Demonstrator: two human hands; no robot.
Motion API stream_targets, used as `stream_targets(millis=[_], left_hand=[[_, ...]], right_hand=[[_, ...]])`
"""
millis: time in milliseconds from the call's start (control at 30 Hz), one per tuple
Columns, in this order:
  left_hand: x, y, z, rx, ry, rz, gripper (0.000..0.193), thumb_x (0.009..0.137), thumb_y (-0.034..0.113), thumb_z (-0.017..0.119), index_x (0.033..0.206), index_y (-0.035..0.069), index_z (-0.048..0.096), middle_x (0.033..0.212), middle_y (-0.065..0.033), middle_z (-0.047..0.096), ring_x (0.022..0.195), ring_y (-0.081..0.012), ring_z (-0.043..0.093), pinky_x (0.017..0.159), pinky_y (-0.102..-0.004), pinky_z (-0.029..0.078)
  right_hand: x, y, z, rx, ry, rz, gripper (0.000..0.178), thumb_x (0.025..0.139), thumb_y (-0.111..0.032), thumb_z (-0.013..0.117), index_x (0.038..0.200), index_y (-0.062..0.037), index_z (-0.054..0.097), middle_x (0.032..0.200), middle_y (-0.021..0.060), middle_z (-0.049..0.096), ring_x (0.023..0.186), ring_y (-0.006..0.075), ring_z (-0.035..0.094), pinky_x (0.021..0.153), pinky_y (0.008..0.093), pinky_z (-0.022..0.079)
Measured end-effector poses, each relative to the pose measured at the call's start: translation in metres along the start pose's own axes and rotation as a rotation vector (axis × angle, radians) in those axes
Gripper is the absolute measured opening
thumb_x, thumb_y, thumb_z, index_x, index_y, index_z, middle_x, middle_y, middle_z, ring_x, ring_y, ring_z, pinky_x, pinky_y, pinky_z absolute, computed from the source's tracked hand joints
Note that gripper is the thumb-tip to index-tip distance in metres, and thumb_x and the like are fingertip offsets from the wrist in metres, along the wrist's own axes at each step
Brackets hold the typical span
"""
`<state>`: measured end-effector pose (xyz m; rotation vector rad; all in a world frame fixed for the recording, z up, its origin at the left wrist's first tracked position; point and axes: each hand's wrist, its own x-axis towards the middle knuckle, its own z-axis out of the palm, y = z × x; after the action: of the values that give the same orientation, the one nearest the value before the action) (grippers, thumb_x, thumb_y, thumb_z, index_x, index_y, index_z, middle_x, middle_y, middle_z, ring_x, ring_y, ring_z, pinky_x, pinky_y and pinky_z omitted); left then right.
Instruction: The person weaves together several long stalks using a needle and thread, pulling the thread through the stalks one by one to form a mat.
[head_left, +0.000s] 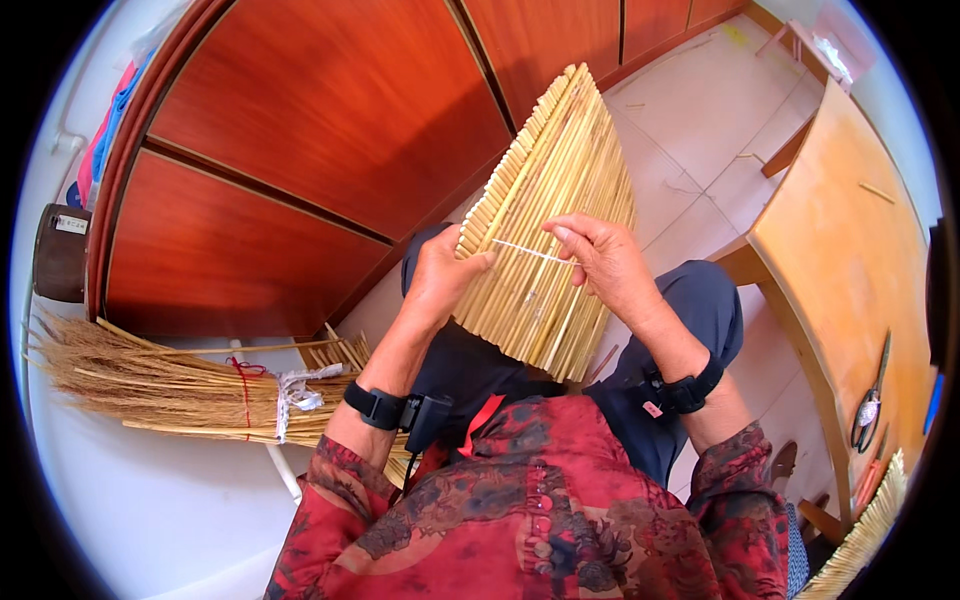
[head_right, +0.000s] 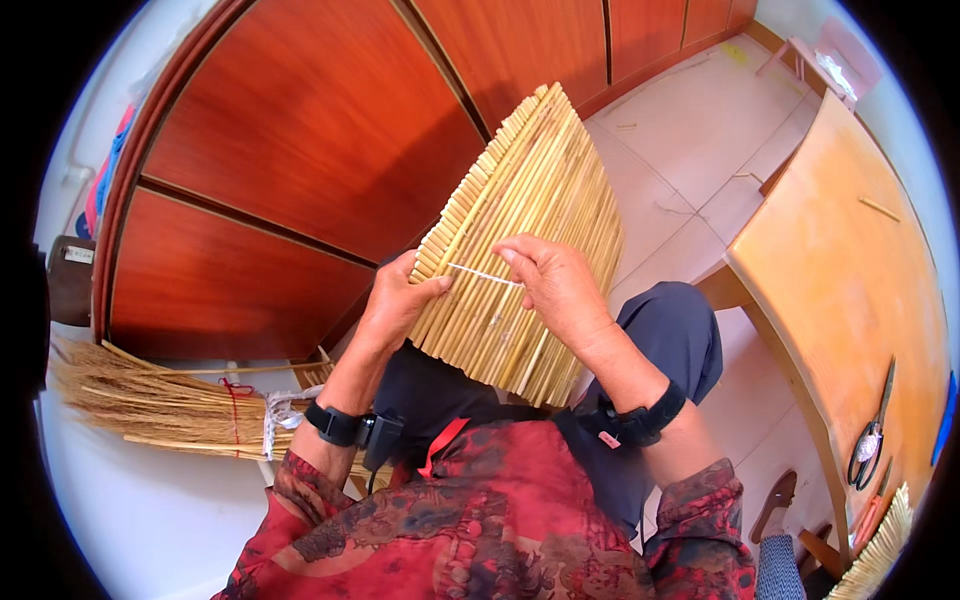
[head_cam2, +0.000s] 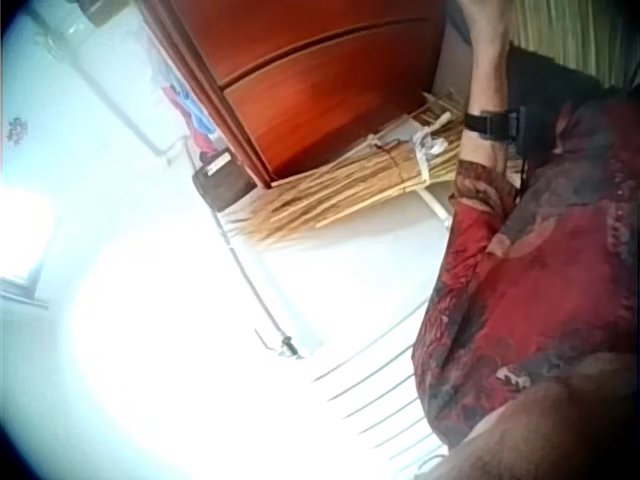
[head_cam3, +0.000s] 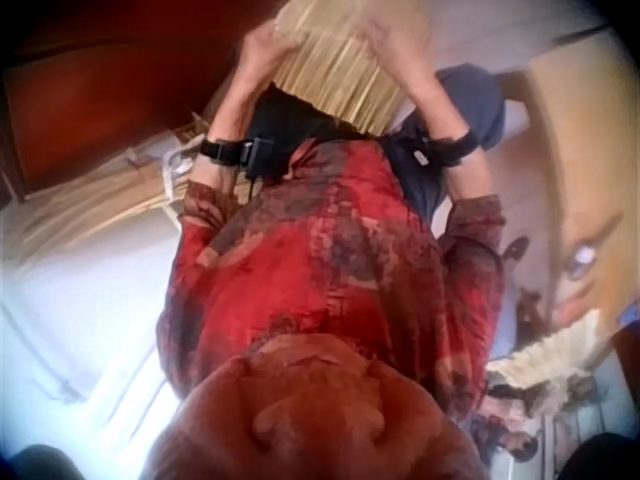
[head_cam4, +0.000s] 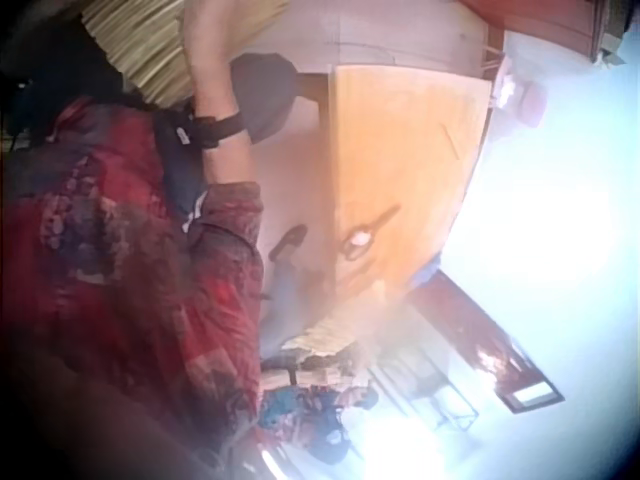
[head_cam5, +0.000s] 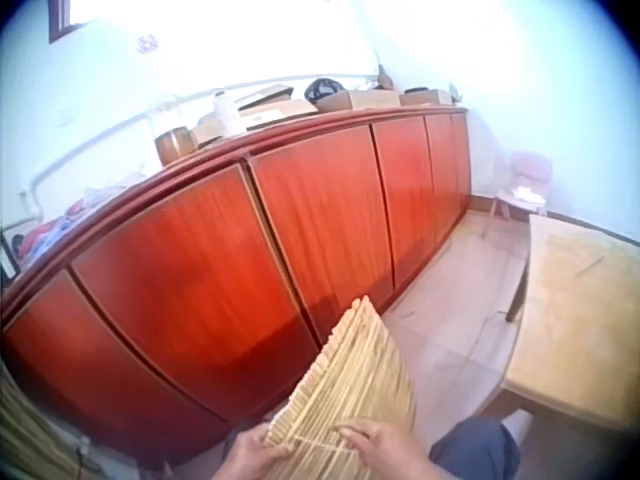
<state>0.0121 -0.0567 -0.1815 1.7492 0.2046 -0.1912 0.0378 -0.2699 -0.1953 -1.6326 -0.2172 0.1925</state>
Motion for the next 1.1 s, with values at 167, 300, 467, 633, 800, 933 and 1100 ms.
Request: stream_targets(millis=[167,300,467,633,800,933,1100], left_hand=[[-0.013,0.007,0.002,0.011,-0.046,-0.072,0.039,0.08,-0.001,0.065,0.118,-0.004,0.055,0.102,-0.0092,0.066,0.087,-0.0138,0.064,0.079,-0.0272,0.051],[-0.021,0.009,0.002,-0.024,0.004,-0.043,0.039,0.08,0.0,0.065,0.118,-0.003,0.056,0.102,-0.0086,0.066,0.087,-0.0128,0.064,0.078,-0.0268,0.052],[-0.025,0.024,0.001,-0.045,-0.047,-0.084,0.037,0.082,0.0,0.065,0.118,-0.003,0.057,0.102,-0.0078,0.066,0.086,-0.0112,0.064,0.078,-0.0266,0.052],[-0.02,0.013,0.01,-0.073,-0.032,-0.087,0.034,0.084,-0.001,0.063,0.117,-0.003,0.056,0.103,-0.0081,0.066,0.087,-0.0116,0.064,0.077,-0.0261,0.053],[-0.023,0.004,0.021,-0.137,-0.012,-0.089,0.03,0.084,0.003,0.064,0.113,-0.002,0.058,0.096,-0.0056,0.066,0.084,-0.0091,0.061,0.074,-0.026,0.051],[-0.026,0.003,0.029,-0.074,-0.008,-0.044,0.033,0.085,0.011,0.066,0.113,-0.004,0.057,0.097,-0.0076,0.066,0.085,-0.0111,0.061,0.075,-0.0272,0.05],[-0.038,0.006,0.038,0.017,-0.038,-0.036,0.039,0.086,0.003,0.064,0.122,-0.003,0.051,0.115,-0.0099,0.061,0.107,-0.0157,0.058,0.095,-0.0325,0.045]], right_hand=[[-0.001,-0.004,-0.005,0.063,-0.165,0.208,0.028,0.093,-0.003,0.045,0.116,-0.0035,0.061,0.077,0.0026,0.056,0.05,0.0067,0.047,0.042,0.021,0.042],[-0.004,-0.025,-0.008,0.188,-0.182,0.193,0.025,0.096,-0.005,0.044,0.116,-0.0017,0.058,0.085,0.0031,0.06,0.053,0.0037,0.05,0.045,0.0166,0.045],[0.0,-0.039,-0.04,0.028,-0.019,0.119,0.013,0.094,-0.008,0.052,0.101,-0.0002,0.059,0.079,0.005,0.061,0.055,0.0061,0.056,0.045,0.0203,0.046],[0.021,-0.041,-0.032,0.411,0.012,0.092,0.018,0.094,-0.017,0.056,0.101,-0.0008,0.058,0.08,0.0075,0.063,0.064,0.013,0.064,0.053,0.0227,0.054],[0.055,-0.032,-0.012,0.804,0.027,0.027,0.017,0.096,-0.017,0.054,0.098,-0.0005,0.057,0.081,0.0091,0.063,0.073,0.0232,0.069,0.066,0.0324,0.059],[0.068,-0.008,-0.007,0.964,0.059,0.072,0.016,0.097,-0.016,0.052,0.095,-0.0012,0.056,0.078,0.0078,0.061,0.078,0.0254,0.069,0.07,0.0352,0.06],[0.067,0.0,0.003,0.955,0.048,0.001,0.02,0.097,-0.017,0.052,0.098,0.0022,0.056,0.079,0.0092,0.062,0.08,0.0249,0.069,0.073,0.0345,0.06]])
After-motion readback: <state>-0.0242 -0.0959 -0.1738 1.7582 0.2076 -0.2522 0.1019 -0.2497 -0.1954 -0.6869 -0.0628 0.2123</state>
